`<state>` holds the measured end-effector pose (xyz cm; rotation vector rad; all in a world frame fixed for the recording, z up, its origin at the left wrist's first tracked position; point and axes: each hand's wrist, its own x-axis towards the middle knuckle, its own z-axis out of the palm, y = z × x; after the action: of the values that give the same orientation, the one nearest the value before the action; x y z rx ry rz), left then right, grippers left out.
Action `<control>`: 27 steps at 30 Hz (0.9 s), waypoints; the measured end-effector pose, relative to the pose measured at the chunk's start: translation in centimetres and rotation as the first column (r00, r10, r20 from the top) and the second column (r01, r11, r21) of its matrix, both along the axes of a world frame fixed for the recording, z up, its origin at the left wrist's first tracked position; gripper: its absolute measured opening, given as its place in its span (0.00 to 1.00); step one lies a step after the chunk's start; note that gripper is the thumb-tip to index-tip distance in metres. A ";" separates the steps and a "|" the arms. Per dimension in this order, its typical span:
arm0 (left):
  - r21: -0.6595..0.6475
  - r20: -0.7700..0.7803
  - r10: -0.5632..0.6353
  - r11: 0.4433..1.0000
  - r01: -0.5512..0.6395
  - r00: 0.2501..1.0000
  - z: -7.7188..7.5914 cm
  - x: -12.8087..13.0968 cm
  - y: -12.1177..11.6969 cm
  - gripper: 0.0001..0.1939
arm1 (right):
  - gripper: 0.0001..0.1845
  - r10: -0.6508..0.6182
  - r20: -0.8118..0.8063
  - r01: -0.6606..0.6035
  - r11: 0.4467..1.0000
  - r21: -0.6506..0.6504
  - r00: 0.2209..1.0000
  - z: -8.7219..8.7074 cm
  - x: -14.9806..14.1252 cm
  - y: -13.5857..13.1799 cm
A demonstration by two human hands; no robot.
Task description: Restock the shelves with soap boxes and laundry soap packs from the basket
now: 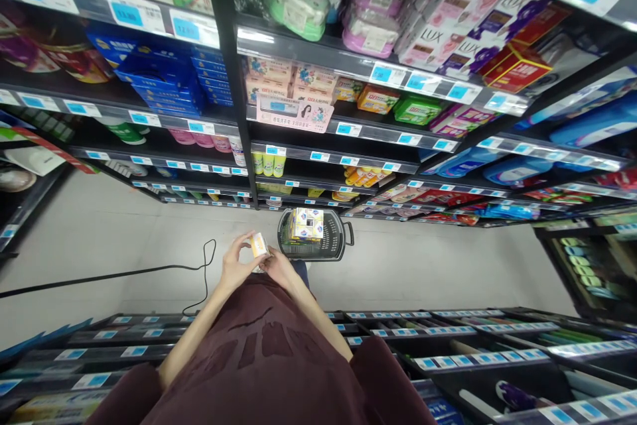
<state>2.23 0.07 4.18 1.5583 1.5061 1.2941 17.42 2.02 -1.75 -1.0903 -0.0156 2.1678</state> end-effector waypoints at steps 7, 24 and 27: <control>-0.005 -0.061 -0.089 0.996 0.089 0.994 0.4 -0.1 1.7 0.11 | 0.12 0.110 -0.174 -0.133 0.983 -0.126 0.979 0.7 0.2 -0.6; -0.266 0.250 0.039 0.963 0.030 0.967 -3.3 -1.3 1.3 0.17 | 0.17 0.031 -0.015 -0.033 0.964 -0.264 0.999 -0.6 1.0 -0.3; -0.257 0.254 0.046 0.966 0.022 0.966 -3.2 -1.2 1.2 0.16 | 0.14 0.021 0.040 -0.012 0.974 -0.226 0.999 -0.5 1.0 -0.2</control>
<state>0.98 1.22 0.93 1.1682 1.4519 1.2009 18.39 1.80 -2.22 -1.2668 0.2084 2.2005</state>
